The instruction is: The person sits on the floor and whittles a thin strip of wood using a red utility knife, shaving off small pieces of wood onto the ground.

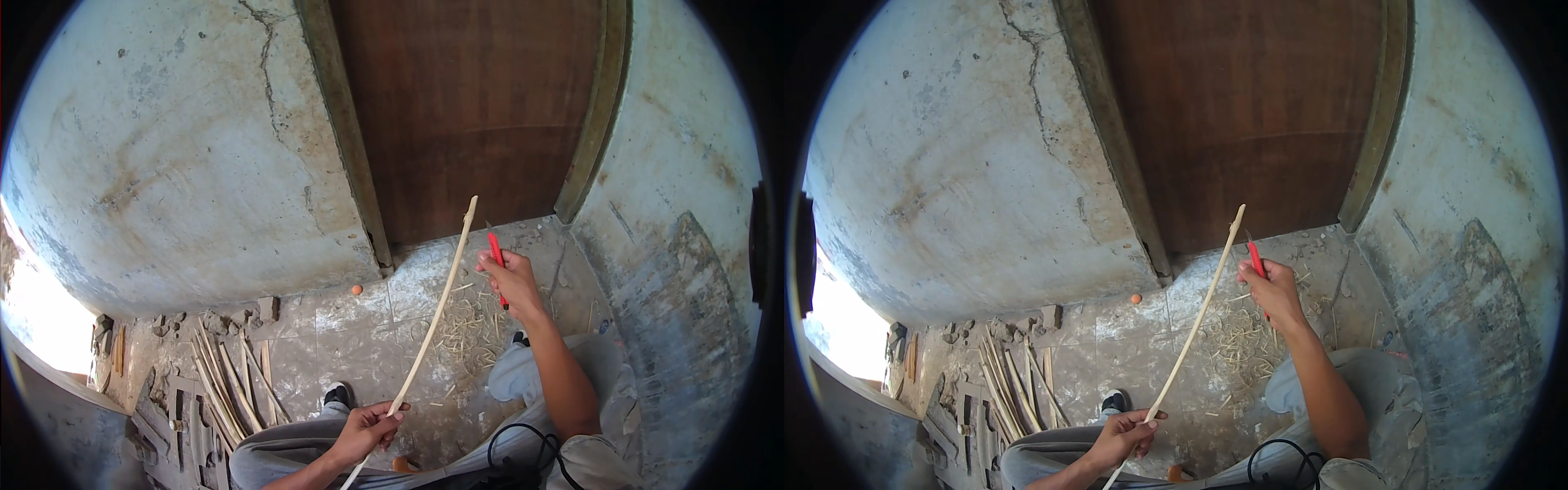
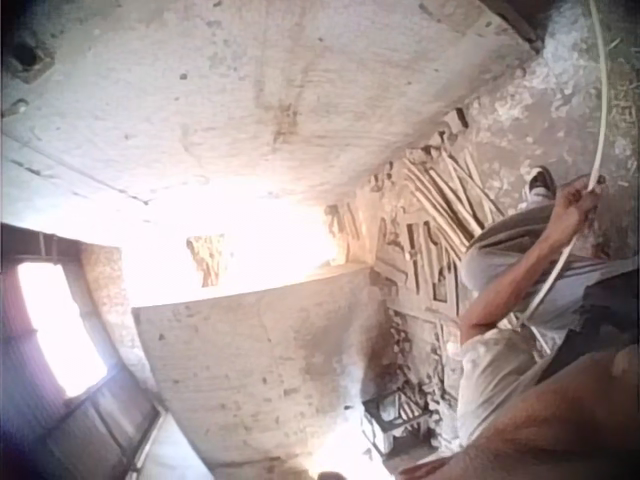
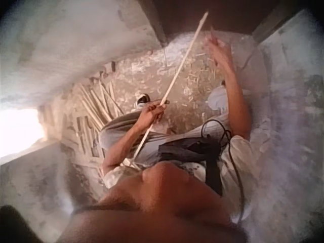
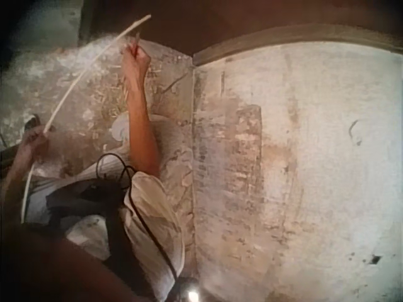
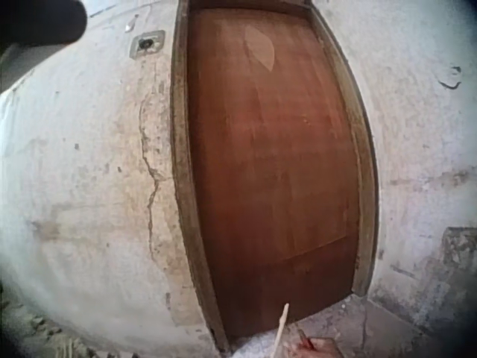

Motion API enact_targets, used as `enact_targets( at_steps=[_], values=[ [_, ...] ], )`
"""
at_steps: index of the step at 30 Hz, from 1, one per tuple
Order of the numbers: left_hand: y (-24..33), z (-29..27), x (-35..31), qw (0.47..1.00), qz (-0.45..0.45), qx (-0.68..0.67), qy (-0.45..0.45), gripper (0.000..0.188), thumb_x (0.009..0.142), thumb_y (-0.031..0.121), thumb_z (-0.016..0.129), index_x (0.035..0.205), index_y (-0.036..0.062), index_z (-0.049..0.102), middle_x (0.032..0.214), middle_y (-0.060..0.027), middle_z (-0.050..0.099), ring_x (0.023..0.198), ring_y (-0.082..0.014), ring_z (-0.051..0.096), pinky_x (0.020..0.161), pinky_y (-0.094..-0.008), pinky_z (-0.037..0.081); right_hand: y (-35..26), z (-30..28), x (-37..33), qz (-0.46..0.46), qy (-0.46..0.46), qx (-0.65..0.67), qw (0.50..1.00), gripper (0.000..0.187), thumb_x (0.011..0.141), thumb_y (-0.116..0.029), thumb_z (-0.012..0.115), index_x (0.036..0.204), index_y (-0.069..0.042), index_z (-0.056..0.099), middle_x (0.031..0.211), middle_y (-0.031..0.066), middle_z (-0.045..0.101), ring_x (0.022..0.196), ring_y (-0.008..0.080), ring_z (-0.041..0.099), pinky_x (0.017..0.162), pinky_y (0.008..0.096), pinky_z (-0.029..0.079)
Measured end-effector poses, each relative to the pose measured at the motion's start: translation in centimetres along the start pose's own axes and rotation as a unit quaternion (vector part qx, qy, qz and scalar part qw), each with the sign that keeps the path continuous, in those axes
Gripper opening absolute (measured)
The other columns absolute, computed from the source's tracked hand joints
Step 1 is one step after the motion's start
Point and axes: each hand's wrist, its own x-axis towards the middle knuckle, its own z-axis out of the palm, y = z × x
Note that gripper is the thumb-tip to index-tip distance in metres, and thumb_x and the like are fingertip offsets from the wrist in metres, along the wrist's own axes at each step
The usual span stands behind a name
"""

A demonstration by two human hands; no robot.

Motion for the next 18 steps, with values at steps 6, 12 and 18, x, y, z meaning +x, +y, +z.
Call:
enact_targets(
  at_steps=[6, 12, 18],
  values=[
    [-0.2, -0.2, -0.5, 1.000, -0.001, -0.009, 0.010, 0.028, 0.100, 0.016, 0.059, 0.123, 0.0011, 0.062, 0.061, 0.0040, 0.048, 0.049, -0.0035, 0.041, 0.044, -0.0221, 0.034, -3.1, 0.0, -5.1, -0.046, -0.116, -0.131, 0.984, 0.022, 0.092, -0.016, 0.069, 0.103, 0.003, 0.070, 0.078, 0.0005, 0.066, 0.063, 0.0017, 0.051, 0.056, 0.0207, 0.041],
    [0.3, 0.2, -0.8, 0.999, -0.014, 0.022, 0.029, 0.026, 0.100, 0.017, 0.059, 0.121, 0.0035, 0.062, 0.061, 0.0033, 0.048, 0.048, -0.0041, 0.041, 0.046, -0.0226, 0.032, -3.2, 0.7, -5.8, -0.038, -0.170, -0.145, 0.974, 0.025, 0.091, -0.017, 0.071, 0.104, 0.004, 0.070, 0.081, 0.0018, 0.068, 0.068, 0.0050, 0.058, 0.063, 0.0215, 0.047],
    [-0.4, 1.3, -0.7, 0.987, 0.102, 0.108, 0.059, 0.026, 0.098, 0.015, 0.061, 0.117, -0.0018, 0.065, 0.069, 0.0052, 0.055, 0.059, -0.0019, 0.048, 0.053, -0.0208, 0.039, 1.7, 2.4, -4.0, -0.044, -0.076, -0.113, 0.990, 0.027, 0.090, -0.022, 0.072, 0.100, 0.003, 0.070, 0.085, 0.0039, 0.069, 0.074, 0.0081, 0.059, 0.069, 0.0243, 0.048]
  ],
)
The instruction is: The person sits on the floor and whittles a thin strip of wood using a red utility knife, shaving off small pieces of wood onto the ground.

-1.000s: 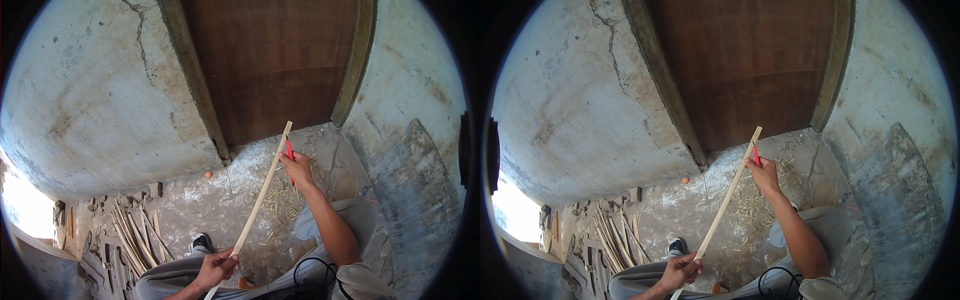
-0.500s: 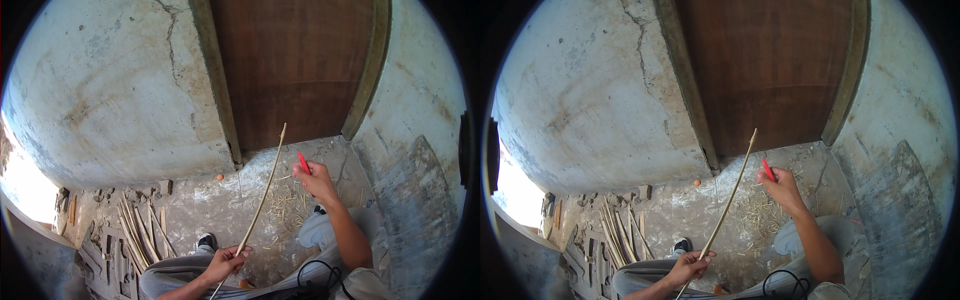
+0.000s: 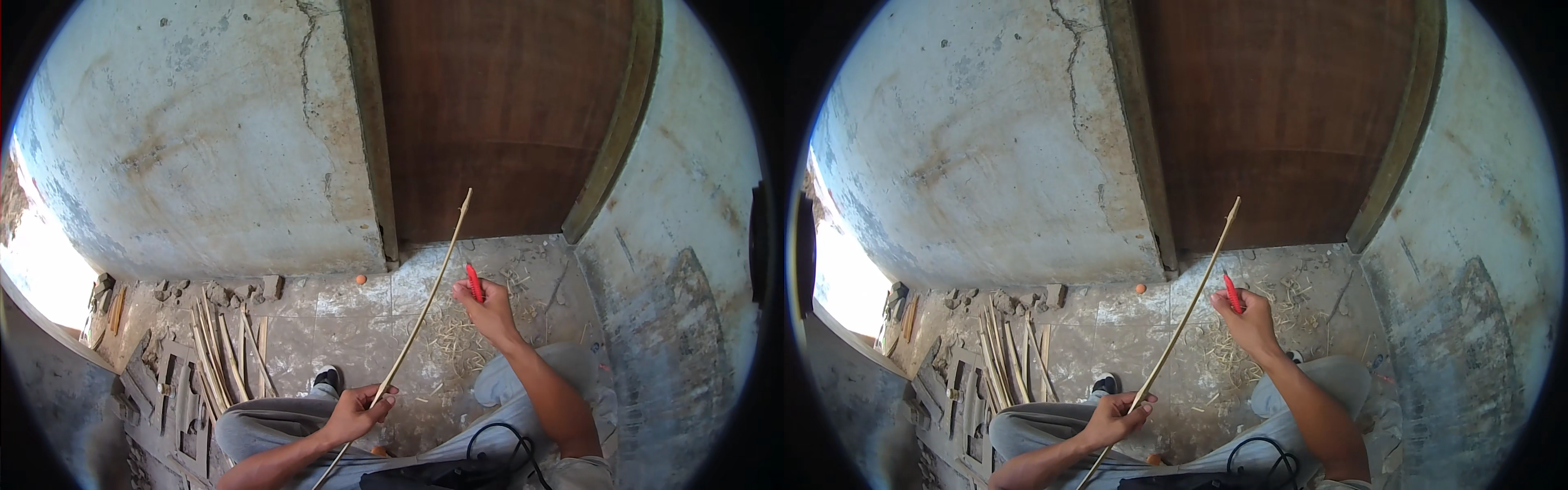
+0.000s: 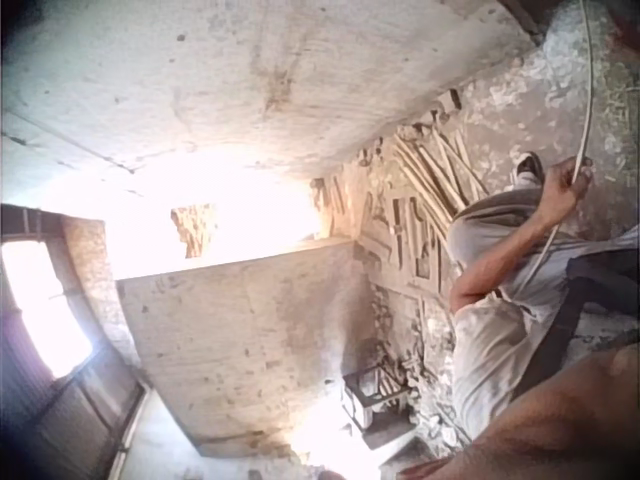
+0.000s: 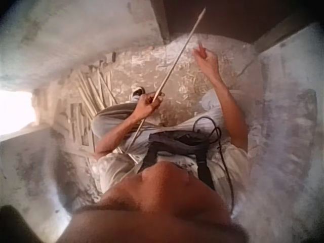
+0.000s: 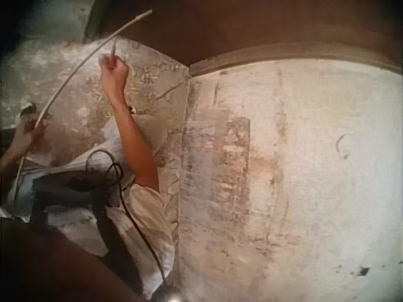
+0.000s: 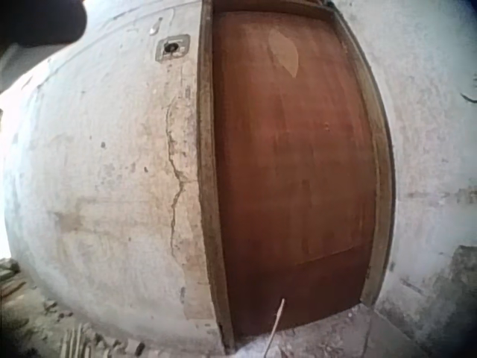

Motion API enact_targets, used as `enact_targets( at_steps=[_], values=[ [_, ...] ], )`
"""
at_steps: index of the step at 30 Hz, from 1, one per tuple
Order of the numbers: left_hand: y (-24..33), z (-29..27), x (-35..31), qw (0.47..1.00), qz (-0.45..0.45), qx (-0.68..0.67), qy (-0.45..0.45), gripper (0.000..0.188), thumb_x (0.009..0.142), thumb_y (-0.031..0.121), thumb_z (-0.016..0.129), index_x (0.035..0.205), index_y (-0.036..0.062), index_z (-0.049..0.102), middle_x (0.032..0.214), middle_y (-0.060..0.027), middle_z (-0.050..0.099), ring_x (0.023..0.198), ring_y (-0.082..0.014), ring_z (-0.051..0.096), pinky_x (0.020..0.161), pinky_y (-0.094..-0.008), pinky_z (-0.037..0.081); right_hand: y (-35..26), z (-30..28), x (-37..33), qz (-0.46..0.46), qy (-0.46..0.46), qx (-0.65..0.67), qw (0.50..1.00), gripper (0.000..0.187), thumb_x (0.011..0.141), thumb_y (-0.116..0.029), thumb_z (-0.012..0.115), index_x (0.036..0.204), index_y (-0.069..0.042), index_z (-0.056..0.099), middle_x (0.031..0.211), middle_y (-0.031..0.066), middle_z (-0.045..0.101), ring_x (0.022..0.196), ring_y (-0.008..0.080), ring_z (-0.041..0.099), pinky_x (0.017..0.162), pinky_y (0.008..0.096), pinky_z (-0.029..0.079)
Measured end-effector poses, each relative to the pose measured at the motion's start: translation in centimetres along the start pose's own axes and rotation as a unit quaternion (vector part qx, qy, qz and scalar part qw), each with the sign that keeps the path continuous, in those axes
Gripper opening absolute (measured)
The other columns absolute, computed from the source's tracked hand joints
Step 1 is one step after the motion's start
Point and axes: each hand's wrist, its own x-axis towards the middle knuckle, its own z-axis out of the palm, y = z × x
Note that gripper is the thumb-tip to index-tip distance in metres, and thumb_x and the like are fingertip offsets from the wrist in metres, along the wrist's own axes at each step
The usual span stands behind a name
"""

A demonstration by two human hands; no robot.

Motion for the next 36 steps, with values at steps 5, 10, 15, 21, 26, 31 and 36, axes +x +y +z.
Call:
enact_targets(
  at_steps=[5, 10, 15, 21, 26, 31, 36],
  values=[
    [-1.3, 1.0, -1.0, 0.994, 0.036, 0.099, 0.031, 0.028, 0.098, 0.017, 0.060, 0.118, -0.0023, 0.064, 0.068, 0.0015, 0.058, 0.060, -0.0037, 0.049, 0.053, -0.0237, 0.042, 0.5, 0.3, 0.3, 0.013, -0.001, -0.013, 1.000, 0.030, 0.092, -0.028, 0.071, 0.095, 0.001, 0.070, 0.072, 0.0001, 0.063, 0.049, 0.0019, 0.041, 0.042, 0.0230, 0.031],
    [-1.1, 2.3, -1.2, 0.965, 0.070, 0.244, 0.063, 0.033, 0.095, 0.023, 0.063, 0.117, -0.0015, 0.064, 0.059, -0.0089, 0.057, 0.054, -0.0097, 0.053, 0.051, -0.0312, 0.044, 1.0, 0.3, 0.4, 0.084, -0.029, 0.026, 0.996, 0.032, 0.091, -0.030, 0.073, 0.090, 0.001, 0.070, 0.073, 0.0030, 0.065, 0.047, 0.0021, 0.040, 0.041, 0.0226, 0.030],
    [-1.1, 2.5, -1.3, 0.939, 0.104, 0.322, 0.060, 0.037, 0.093, 0.027, 0.065, 0.115, -0.0021, 0.064, 0.062, -0.0063, 0.060, 0.049, -0.0139, 0.052, 0.049, -0.0336, 0.041, 2.6, 0.9, -0.1, 0.064, -0.007, 0.063, 0.996, 0.027, 0.087, -0.024, 0.076, 0.084, 0.002, 0.070, 0.071, 0.0032, 0.063, 0.061, 0.0071, 0.050, 0.056, 0.0259, 0.038],
    [0.3, 1.8, -0.3, 0.956, 0.008, 0.291, 0.039, 0.057, 0.091, 0.041, 0.067, 0.124, -0.0051, 0.057, 0.082, -0.0149, 0.067, 0.068, -0.0209, 0.066, 0.061, -0.0343, 0.052, 3.1, 0.7, -0.2, 0.107, -0.006, 0.102, 0.989, 0.022, 0.088, -0.019, 0.073, 0.079, 0.000, 0.066, 0.059, -0.0033, 0.052, 0.047, 0.0046, 0.040, 0.044, 0.0256, 0.030],
    [1.5, 1.0, 1.0, 0.946, 0.061, 0.317, 0.034, 0.061, 0.090, 0.044, 0.067, 0.126, -0.0032, 0.056, 0.110, -0.0221, 0.063, 0.091, -0.0270, 0.067, 0.075, -0.0366, 0.055, 2.2, 1.0, 0.0, 0.098, 0.013, 0.129, 0.987, 0.023, 0.087, -0.020, 0.073, 0.077, -0.001, 0.065, 0.056, -0.0055, 0.047, 0.044, 0.0033, 0.036, 0.041, 0.0249, 0.025],
    [4.2, 0.3, 4.4, 0.939, 0.138, 0.314, 0.023, 0.042, 0.096, 0.032, 0.065, 0.125, 0.0020, 0.059, 0.109, -0.0135, 0.065, 0.095, -0.0250, 0.066, 0.083, -0.0340, 0.054, 2.9, 0.0, 0.8, 0.087, 0.047, 0.129, 0.987, 0.021, 0.087, -0.018, 0.073, 0.077, -0.001, 0.065, 0.057, -0.0051, 0.049, 0.045, 0.0033, 0.037, 0.042, 0.0243, 0.026],
    [0.1, 0.4, 6.2, 0.997, 0.038, 0.069, 0.008, 0.038, 0.097, 0.029, 0.063, 0.123, 0.0013, 0.058, 0.104, -0.0061, 0.066, 0.091, -0.0158, 0.064, 0.080, -0.0290, 0.052, 3.3, -0.3, 0.9, 0.086, 0.051, 0.133, 0.986, 0.021, 0.087, -0.018, 0.074, 0.077, -0.001, 0.065, 0.059, -0.0051, 0.050, 0.046, 0.0029, 0.037, 0.043, 0.0239, 0.026]
  ],
)
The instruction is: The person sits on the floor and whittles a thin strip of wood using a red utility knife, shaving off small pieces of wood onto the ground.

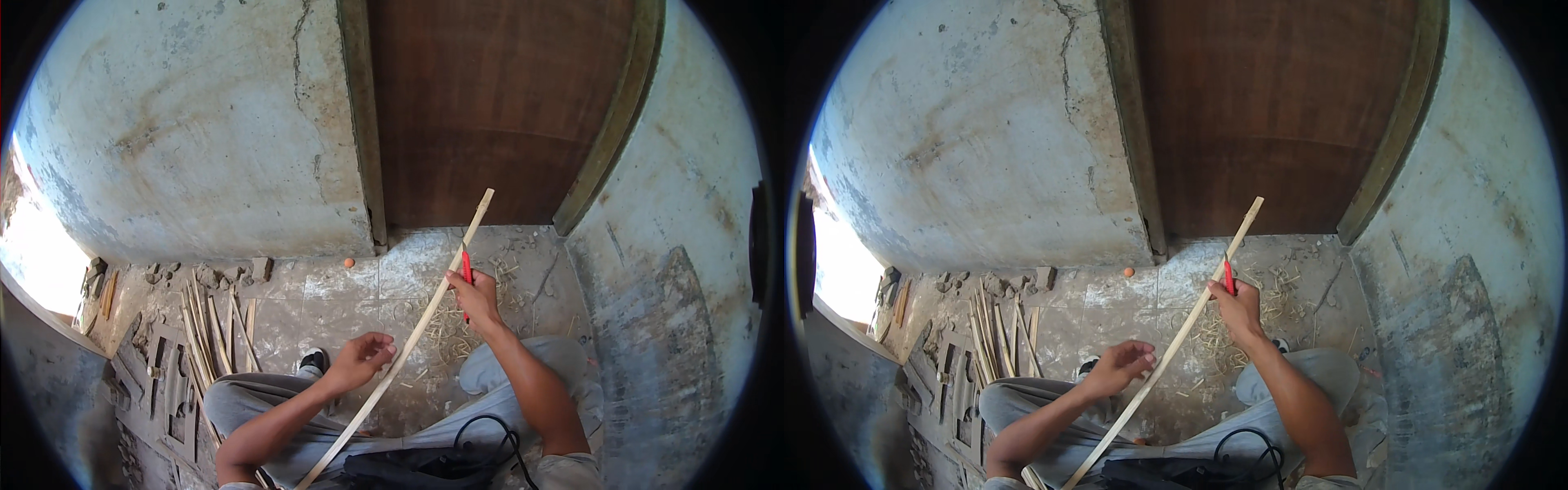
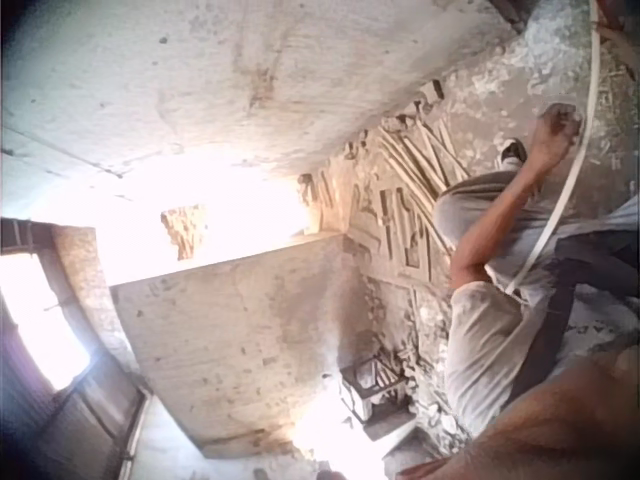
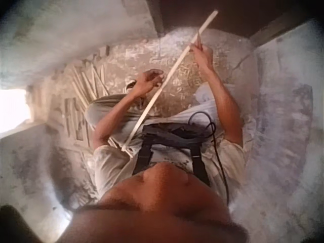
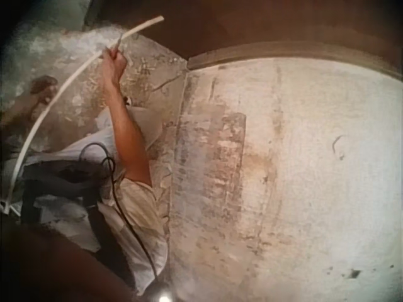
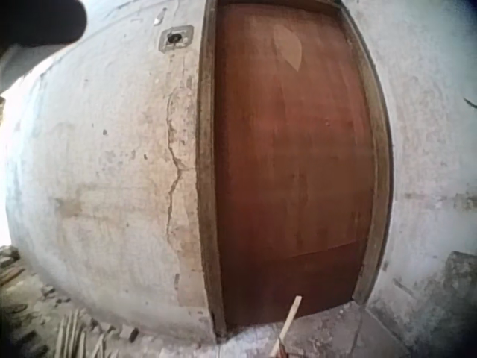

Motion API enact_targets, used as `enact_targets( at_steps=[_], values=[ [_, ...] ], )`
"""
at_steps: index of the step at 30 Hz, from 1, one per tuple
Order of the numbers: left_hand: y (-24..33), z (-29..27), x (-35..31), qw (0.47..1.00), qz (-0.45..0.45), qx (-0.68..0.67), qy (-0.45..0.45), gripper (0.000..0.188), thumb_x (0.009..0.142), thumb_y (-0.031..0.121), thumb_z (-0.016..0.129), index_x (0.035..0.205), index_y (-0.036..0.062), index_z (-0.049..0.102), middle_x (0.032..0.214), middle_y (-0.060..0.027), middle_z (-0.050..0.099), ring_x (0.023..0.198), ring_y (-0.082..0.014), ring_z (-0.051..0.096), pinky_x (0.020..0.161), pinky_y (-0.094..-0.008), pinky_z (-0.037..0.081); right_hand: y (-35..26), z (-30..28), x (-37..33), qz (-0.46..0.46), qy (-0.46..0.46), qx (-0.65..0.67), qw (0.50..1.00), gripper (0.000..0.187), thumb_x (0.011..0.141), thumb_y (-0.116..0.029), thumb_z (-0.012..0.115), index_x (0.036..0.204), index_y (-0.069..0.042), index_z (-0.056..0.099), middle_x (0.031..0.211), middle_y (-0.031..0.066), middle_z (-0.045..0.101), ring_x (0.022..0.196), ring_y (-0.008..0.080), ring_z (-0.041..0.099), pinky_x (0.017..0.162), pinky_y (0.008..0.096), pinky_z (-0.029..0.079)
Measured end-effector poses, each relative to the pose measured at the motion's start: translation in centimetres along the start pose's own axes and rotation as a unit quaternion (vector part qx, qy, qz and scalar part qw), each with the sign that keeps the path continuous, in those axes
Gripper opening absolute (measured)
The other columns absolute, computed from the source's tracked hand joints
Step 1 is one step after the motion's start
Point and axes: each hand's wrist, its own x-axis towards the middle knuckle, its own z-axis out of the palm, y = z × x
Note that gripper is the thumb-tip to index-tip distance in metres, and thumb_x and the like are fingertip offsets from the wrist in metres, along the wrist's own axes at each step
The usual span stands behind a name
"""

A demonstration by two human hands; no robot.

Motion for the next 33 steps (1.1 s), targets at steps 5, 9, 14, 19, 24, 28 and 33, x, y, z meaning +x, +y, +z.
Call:
enact_targets(
  at_steps=[5, 9, 14, 19, 24, 28, 33],
  values=[
    [-0.2, 1.3, -1.9, 0.985, -0.111, -0.097, -0.089, 0.034, 0.100, 0.025, 0.059, 0.122, 0.0010, 0.052, 0.103, -0.0065, 0.066, 0.083, -0.0114, 0.063, 0.068, -0.0270, 0.050, -0.1, -1.0, -0.1, 0.007, 0.012, 0.007, 1.000, 0.019, 0.088, -0.018, 0.073, 0.081, -0.002, 0.066, 0.061, -0.0054, 0.051, 0.048, 0.0025, 0.037, 0.044, 0.0238, 0.026],
    [0.5, 1.9, -3.1, 0.986, -0.085, -0.093, -0.111, 0.028, 0.102, 0.023, 0.054, 0.120, 0.0009, 0.053, 0.099, -0.0055, 0.064, 0.072, -0.0107, 0.060, 0.060, -0.0251, 0.048, -0.5, -0.7, -0.1, 0.006, -0.002, 0.008, 1.000, 0.021, 0.090, -0.020, 0.071, 0.085, 0.000, 0.067, 0.062, -0.0047, 0.052, 0.050, 0.0030, 0.039, 0.045, 0.0246, 0.028],
    [0.6, 1.6, -3.1, 0.960, -0.143, -0.233, -0.055, 0.023, 0.104, 0.021, 0.049, 0.120, 0.0048, 0.054, 0.084, -0.0009, 0.053, 0.056, -0.0067, 0.043, 0.049, -0.0232, 0.038, 0.0, 0.0, -1.1, -0.115, -0.029, -0.180, 0.977, 0.032, 0.097, -0.026, 0.063, 0.106, 0.004, 0.067, 0.082, 0.0077, 0.068, 0.057, 0.0110, 0.055, 0.053, 0.0267, 0.042],
    [1.3, 0.5, -1.9, 0.960, -0.143, -0.239, -0.023, 0.022, 0.104, 0.021, 0.049, 0.120, 0.0065, 0.054, 0.081, -0.0001, 0.052, 0.054, -0.0056, 0.040, 0.047, -0.0221, 0.034, -0.6, 1.9, -6.2, -0.246, -0.083, -0.347, 0.901, 0.042, 0.098, -0.028, 0.056, 0.124, 0.005, 0.060, 0.093, 0.0206, 0.067, 0.078, 0.0316, 0.067, 0.070, 0.0391, 0.051],
    [1.7, 0.9, -1.7, 0.965, -0.119, -0.232, 0.027, 0.024, 0.104, 0.021, 0.050, 0.123, 0.0068, 0.053, 0.083, -0.0001, 0.053, 0.052, -0.0059, 0.042, 0.044, -0.0230, 0.034, -0.1, 2.0, -9.1, -0.286, -0.152, -0.385, 0.864, 0.043, 0.095, -0.030, 0.061, 0.125, 0.000, 0.061, 0.094, 0.0197, 0.067, 0.080, 0.0370, 0.067, 0.069, 0.0426, 0.053],
    [1.9, 1.0, -1.2, 0.967, -0.109, -0.226, 0.040, 0.022, 0.104, 0.022, 0.051, 0.119, 0.0075, 0.056, 0.081, 0.0006, 0.053, 0.052, -0.0053, 0.041, 0.045, -0.0225, 0.032, 0.7, 2.0, -8.9, -0.335, -0.166, -0.349, 0.859, 0.040, 0.092, -0.027, 0.066, 0.122, -0.001, 0.063, 0.090, 0.0177, 0.068, 0.076, 0.0355, 0.068, 0.065, 0.0413, 0.054],
    [1.3, 0.4, -0.8, 0.957, -0.130, -0.257, 0.034, 0.022, 0.103, 0.022, 0.052, 0.115, 0.0056, 0.058, 0.076, 0.0005, 0.053, 0.051, -0.0042, 0.039, 0.043, -0.0217, 0.029, 0.9, 2.5, -9.0, -0.358, -0.189, -0.369, 0.836, 0.034, 0.089, -0.020, 0.070, 0.117, 0.001, 0.067, 0.082, 0.0164, 0.068, 0.065, 0.0294, 0.066, 0.057, 0.0361, 0.052]
  ],
)
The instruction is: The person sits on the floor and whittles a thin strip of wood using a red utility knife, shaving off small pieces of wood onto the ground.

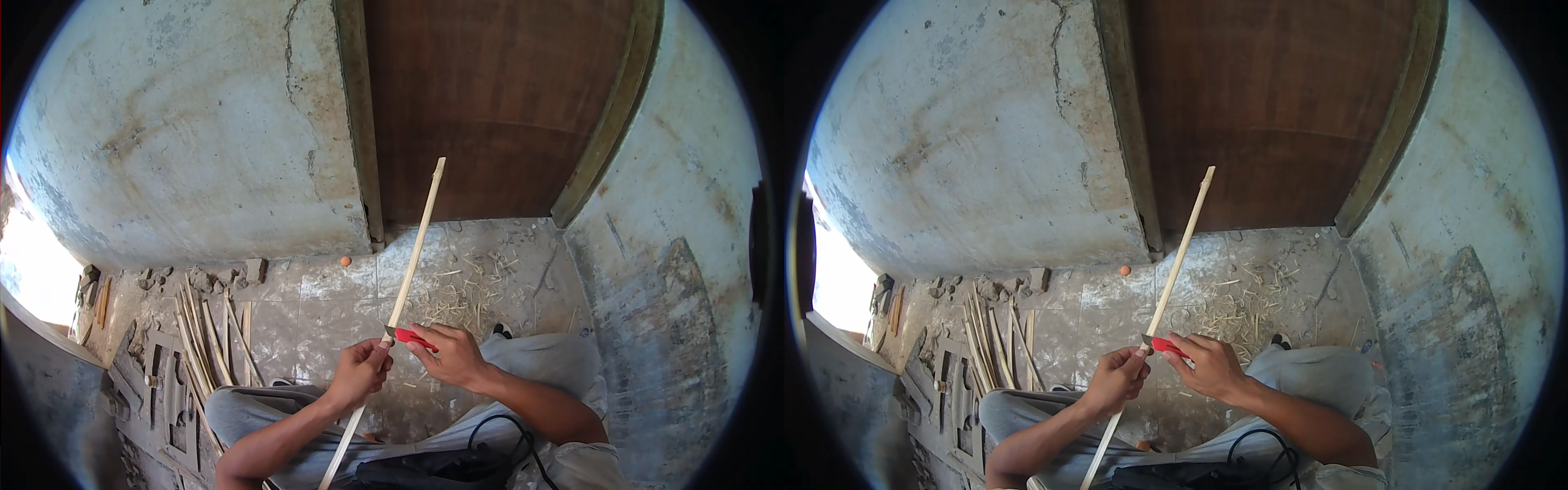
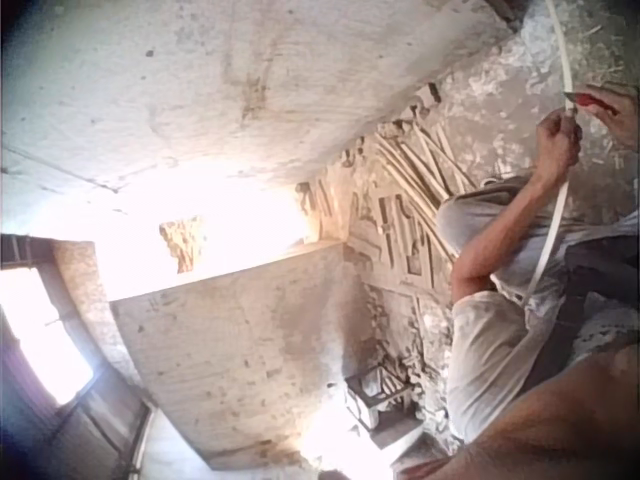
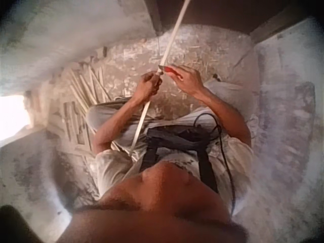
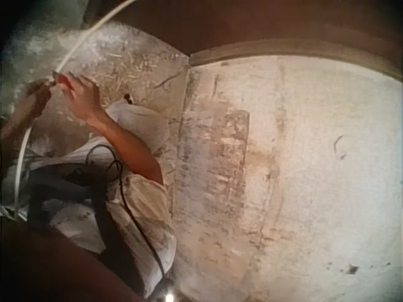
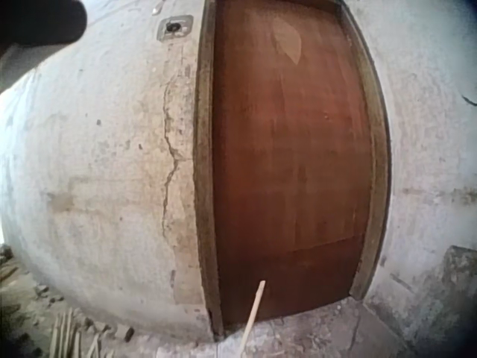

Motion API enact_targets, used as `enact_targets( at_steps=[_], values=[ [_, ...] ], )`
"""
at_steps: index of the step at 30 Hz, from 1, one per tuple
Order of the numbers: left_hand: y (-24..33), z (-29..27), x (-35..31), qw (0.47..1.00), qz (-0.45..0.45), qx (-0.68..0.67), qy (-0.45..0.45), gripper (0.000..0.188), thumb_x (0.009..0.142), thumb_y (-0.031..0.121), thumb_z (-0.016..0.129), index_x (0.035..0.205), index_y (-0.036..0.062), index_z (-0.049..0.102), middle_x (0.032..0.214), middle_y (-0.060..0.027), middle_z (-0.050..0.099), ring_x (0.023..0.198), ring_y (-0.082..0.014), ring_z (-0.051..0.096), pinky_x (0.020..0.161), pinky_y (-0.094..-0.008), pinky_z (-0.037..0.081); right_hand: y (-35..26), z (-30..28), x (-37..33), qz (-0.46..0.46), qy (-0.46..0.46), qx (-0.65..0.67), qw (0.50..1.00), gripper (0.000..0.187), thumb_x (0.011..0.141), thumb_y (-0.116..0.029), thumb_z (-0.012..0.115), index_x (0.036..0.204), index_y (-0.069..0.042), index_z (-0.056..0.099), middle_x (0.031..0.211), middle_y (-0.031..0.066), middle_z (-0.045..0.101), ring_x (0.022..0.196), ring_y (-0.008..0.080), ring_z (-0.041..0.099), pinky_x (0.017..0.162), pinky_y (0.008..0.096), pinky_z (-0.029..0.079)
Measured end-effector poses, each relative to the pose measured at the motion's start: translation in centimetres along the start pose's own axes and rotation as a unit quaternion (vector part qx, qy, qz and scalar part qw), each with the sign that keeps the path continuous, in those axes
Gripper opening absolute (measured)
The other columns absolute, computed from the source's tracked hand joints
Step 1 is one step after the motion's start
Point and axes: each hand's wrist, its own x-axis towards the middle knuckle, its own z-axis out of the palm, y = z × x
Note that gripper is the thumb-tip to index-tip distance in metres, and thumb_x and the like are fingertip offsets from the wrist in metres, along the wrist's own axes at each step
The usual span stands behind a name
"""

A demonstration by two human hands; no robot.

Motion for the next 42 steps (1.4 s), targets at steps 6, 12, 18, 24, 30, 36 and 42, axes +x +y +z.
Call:
enact_targets(
  at_steps=[6, 12, 18, 24, 30, 36, 42],
  values=[
    [0.3, 0.2, 0.0, 0.998, -0.034, -0.047, -0.014, 0.023, 0.104, 0.023, 0.050, 0.111, 0.0028, 0.059, 0.076, -0.0010, 0.054, 0.050, -0.0053, 0.036, 0.045, -0.0216, 0.028, 0.6, 0.1, 0.0, 0.047, -0.033, -0.013, 0.998, 0.034, 0.093, -0.026, 0.065, 0.117, -0.003, 0.067, 0.081, 0.0153, 0.068, 0.064, 0.0323, 0.066, 0.054, 0.0393, 0.052],
    [-0.1, 0.2, 0.5, 0.993, -0.022, -0.115, -0.032, 0.023, 0.105, 0.020, 0.044, 0.114, 0.0047, 0.058, 0.074, 0.0000, 0.051, 0.051, -0.0051, 0.032, 0.045, -0.0215, 0.026, 0.6, 0.4, -0.1, 0.012, 0.018, 0.004, 1.000, 0.029, 0.091, -0.022, 0.068, 0.112, -0.002, 0.070, 0.073, 0.0144, 0.065, 0.060, 0.0286, 0.065, 0.053, 0.0372, 0.050],
    [-0.4, -0.1, 0.9, 0.995, -0.010, -0.092, -0.025, 0.023, 0.105, 0.021, 0.044, 0.113, 0.0059, 0.059, 0.074, 0.0010, 0.051, 0.050, -0.0051, 0.033, 0.045, -0.0212, 0.026, 0.4, 0.0, 0.3, 0.031, -0.023, -0.025, 0.999, 0.026, 0.091, -0.023, 0.068, 0.107, -0.003, 0.070, 0.071, 0.0123, 0.064, 0.060, 0.0289, 0.065, 0.051, 0.0373, 0.050],
    [-0.3, 0.1, 0.5, 0.999, -0.009, -0.050, -0.008, 0.023, 0.105, 0.022, 0.045, 0.111, 0.0058, 0.061, 0.072, 0.0013, 0.052, 0.048, -0.0047, 0.032, 0.043, -0.0221, 0.025, 0.0, -0.3, 0.3, 0.022, -0.024, -0.054, 0.998, 0.022, 0.090, -0.023, 0.068, 0.105, -0.006, 0.070, 0.068, 0.0098, 0.063, 0.057, 0.0278, 0.064, 0.049, 0.0377, 0.048],
    [0.2, 0.4, 0.5, 1.000, -0.010, -0.022, -0.007, 0.023, 0.105, 0.023, 0.047, 0.110, 0.0057, 0.062, 0.070, 0.0019, 0.051, 0.048, -0.0040, 0.031, 0.043, -0.0224, 0.024, 1.3, 0.4, 0.3, 0.004, 0.009, -0.082, 0.997, 0.029, 0.089, -0.032, 0.068, 0.104, -0.007, 0.071, 0.068, 0.0072, 0.062, 0.053, 0.0271, 0.063, 0.044, 0.0395, 0.048],
    [0.2, 0.8, 0.1, 1.000, 0.022, 0.016, 0.000, 0.024, 0.105, 0.022, 0.046, 0.109, 0.0045, 0.062, 0.070, 0.0024, 0.051, 0.049, -0.0031, 0.033, 0.044, -0.0211, 0.025, 1.2, 0.5, 0.3, -0.005, 0.038, -0.099, 0.994, 0.029, 0.089, -0.032, 0.069, 0.105, -0.008, 0.072, 0.067, 0.0056, 0.062, 0.050, 0.0262, 0.062, 0.043, 0.0397, 0.048],
    [-0.2, 1.1, -0.2, 1.000, 0.021, 0.022, 0.003, 0.024, 0.105, 0.021, 0.046, 0.110, 0.0038, 0.062, 0.069, 0.0023, 0.050, 0.050, -0.0030, 0.035, 0.044, -0.0207, 0.027, 1.7, 0.1, 0.8, 0.035, 0.045, -0.122, 0.991, 0.029, 0.089, -0.033, 0.068, 0.105, -0.009, 0.072, 0.070, 0.0084, 0.064, 0.054, 0.0293, 0.064, 0.046, 0.0406, 0.049]
  ],
)
